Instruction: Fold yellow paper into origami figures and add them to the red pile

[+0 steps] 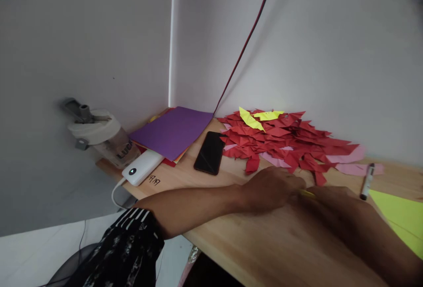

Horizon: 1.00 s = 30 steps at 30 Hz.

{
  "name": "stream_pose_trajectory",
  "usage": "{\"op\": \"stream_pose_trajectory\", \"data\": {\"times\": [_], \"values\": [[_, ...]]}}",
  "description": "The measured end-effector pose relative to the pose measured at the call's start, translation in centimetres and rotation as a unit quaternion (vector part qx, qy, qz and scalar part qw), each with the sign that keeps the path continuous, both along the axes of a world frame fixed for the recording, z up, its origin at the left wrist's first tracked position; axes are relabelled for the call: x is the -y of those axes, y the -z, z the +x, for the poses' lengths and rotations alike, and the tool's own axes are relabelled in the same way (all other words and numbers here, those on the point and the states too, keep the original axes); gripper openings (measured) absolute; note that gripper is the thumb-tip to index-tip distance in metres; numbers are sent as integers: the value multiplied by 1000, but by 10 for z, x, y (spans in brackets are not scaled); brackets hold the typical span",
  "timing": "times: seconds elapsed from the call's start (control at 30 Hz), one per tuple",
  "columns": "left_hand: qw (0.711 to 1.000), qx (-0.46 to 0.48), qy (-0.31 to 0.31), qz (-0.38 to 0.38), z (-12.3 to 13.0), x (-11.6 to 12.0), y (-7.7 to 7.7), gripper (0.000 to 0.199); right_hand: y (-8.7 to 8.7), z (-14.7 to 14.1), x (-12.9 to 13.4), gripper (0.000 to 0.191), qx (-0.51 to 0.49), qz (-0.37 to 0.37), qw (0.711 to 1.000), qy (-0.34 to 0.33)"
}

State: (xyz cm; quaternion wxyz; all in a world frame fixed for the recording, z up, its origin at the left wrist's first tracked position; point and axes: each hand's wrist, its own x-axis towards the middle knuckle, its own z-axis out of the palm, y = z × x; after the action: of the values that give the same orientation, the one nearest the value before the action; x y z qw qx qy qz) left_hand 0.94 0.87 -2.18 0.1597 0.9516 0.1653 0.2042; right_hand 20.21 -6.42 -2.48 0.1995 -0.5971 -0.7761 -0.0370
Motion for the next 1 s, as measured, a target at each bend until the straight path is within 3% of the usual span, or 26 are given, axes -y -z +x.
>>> {"op": "stream_pose_trajectory", "data": {"times": [0.1,0.4,0.57,0.7,1.0], "values": [[1000,-11,-7,23,-1,2,-1,20,-4,-2,1,37,-6,-49,998,-50],[997,-36,-59,-45,-2,-1,-4,27,1,5,-1,36,3,-74,997,-8],[986,16,-92,-140,-2,-7,-4,39,-10,3,-1,37,-8,-86,996,-13],[975,48,-90,-197,-2,-10,-4,36,-17,3,-1,40,-24,-102,994,4],[974,29,-93,-205,-1,-12,-6,29,-25,7,-3,32,-81,-145,986,5]]}}
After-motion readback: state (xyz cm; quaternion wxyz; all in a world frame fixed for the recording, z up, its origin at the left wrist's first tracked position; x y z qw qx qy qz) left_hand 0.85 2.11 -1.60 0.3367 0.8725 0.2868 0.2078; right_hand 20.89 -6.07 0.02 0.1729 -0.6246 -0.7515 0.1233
